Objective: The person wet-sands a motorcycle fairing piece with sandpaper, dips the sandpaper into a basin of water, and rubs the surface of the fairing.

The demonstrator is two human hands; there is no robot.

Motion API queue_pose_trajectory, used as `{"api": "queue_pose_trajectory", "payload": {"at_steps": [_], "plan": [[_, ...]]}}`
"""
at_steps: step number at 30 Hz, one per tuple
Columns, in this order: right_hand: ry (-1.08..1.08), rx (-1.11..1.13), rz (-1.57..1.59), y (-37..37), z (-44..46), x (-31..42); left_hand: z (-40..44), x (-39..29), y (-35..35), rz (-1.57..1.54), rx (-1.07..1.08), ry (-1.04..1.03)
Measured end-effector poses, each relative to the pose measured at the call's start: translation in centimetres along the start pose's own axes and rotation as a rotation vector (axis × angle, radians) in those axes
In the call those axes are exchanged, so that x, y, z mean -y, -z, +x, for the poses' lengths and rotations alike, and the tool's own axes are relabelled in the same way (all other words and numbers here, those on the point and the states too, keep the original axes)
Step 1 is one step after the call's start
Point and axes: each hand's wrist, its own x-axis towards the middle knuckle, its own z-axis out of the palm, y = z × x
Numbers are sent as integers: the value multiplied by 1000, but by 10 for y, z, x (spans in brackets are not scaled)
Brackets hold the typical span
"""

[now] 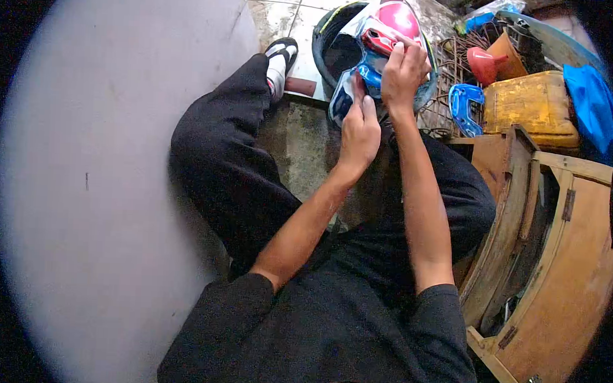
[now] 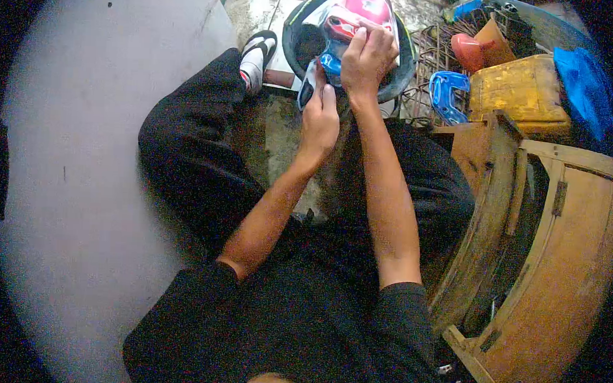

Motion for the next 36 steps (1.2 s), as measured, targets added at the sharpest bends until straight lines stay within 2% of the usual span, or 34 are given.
{"api": "queue_pose_trajectory", "payload": {"at_steps": [1, 3, 6, 8, 11, 12, 16, 20, 24, 26, 28, 33, 36], "plan": [[3, 3, -5, 2, -1, 0, -3, -3, 1, -5, 0, 4], [-31, 20, 38, 3, 1, 0, -8, -17, 10, -111, 233, 332], [-10, 32, 3, 0, 4, -2, -8, -7, 12, -78, 226, 306], [-15, 21, 38, 2, 1, 2, -5, -7, 6, -88, 91, 144], [-19, 34, 43, 4, 2, 2, -7, -12, 1, -200, 147, 274], [-14, 18, -2, 3, 1, 2, -13, -12, 4, -34, 127, 250], [17, 10, 27, 1, 2, -1, -12, -11, 10, -110, 198, 271], [34, -13, 10, 2, 1, 0, -5, -15, 3, -148, 96, 213], [18, 19, -26, 1, 3, 0, -23, -2, 8, -145, 130, 124], [-2, 31, -13, 3, 2, 3, -12, 17, 2, -15, 104, 278], [9, 33, 14, 3, 3, 1, -7, -2, 4, -206, 138, 303], [-7, 38, 38, 1, 3, 1, -27, 9, 4, -220, 146, 262], [41, 32, -19, 2, -2, -5, -11, 17, 0, -75, -4, 244]]}}
